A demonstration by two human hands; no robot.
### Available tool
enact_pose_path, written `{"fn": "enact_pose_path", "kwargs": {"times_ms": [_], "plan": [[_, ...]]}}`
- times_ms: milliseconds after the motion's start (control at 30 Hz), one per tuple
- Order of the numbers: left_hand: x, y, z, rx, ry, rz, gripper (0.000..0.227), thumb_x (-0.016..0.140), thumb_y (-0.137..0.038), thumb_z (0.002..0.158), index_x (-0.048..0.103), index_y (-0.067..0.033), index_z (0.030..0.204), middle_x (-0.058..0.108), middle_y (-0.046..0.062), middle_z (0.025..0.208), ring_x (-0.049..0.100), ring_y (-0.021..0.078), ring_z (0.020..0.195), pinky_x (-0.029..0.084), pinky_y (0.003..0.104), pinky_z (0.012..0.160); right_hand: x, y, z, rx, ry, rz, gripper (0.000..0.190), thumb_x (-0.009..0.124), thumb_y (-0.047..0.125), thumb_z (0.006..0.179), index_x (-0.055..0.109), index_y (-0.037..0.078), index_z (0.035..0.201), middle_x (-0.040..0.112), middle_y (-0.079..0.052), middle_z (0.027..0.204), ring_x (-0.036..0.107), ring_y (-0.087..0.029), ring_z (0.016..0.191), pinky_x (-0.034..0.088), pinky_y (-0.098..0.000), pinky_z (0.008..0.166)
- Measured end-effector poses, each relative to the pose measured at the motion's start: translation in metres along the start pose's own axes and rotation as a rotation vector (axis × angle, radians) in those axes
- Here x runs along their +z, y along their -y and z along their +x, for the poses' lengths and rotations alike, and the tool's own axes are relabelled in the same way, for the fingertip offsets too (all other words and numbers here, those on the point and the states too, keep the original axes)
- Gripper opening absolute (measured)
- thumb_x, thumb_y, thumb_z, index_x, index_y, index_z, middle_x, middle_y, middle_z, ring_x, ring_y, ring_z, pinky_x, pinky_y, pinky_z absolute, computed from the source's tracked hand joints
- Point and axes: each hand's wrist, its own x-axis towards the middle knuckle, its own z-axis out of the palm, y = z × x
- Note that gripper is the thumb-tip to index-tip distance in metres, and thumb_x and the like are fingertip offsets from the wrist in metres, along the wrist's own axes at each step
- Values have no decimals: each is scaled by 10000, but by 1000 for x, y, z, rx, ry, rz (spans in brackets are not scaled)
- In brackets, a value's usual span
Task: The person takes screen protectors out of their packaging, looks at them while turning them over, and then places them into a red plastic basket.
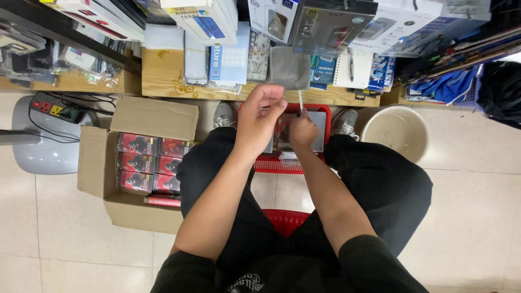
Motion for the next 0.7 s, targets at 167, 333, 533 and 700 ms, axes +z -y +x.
{"fn": "enact_pose_path", "kwargs": {"times_ms": [167,333,533,700], "plan": [[-5,1,8,-17,-58,135,540,714,-244,948,522,10,1384,511,320,1354,527,502,1290,443,609,1048,-165,58,49,-46,-130,362,276,649,126,835,757,149,1089,681,-123,587,727,-373,557,567,-490,509],[8,-45,-10,-15,136,-86,995,660,-533,924,180,36,1584,189,486,1534,215,690,1421,199,806,1117,-286,58,43,-321,-310,511,183,651,164,966,761,135,1109,758,-111,753,757,-339,651,574,-447,519],[10,4,1,73,274,-519,749,450,-605,1031,400,-14,1487,548,271,1409,636,399,1191,469,579,1059,-350,25,36,-816,0,934,440,746,272,919,710,-9,1256,693,-261,1271,632,-436,1230,522,-554,988],[-4,0,9,22,451,-949,723,379,-627,1031,495,-48,1447,590,218,1420,683,363,1156,610,550,899,-337,12,47,-1015,-143,716,516,925,224,712,764,145,1196,579,-162,1448,397,-402,1441,345,-590,1089]]}}
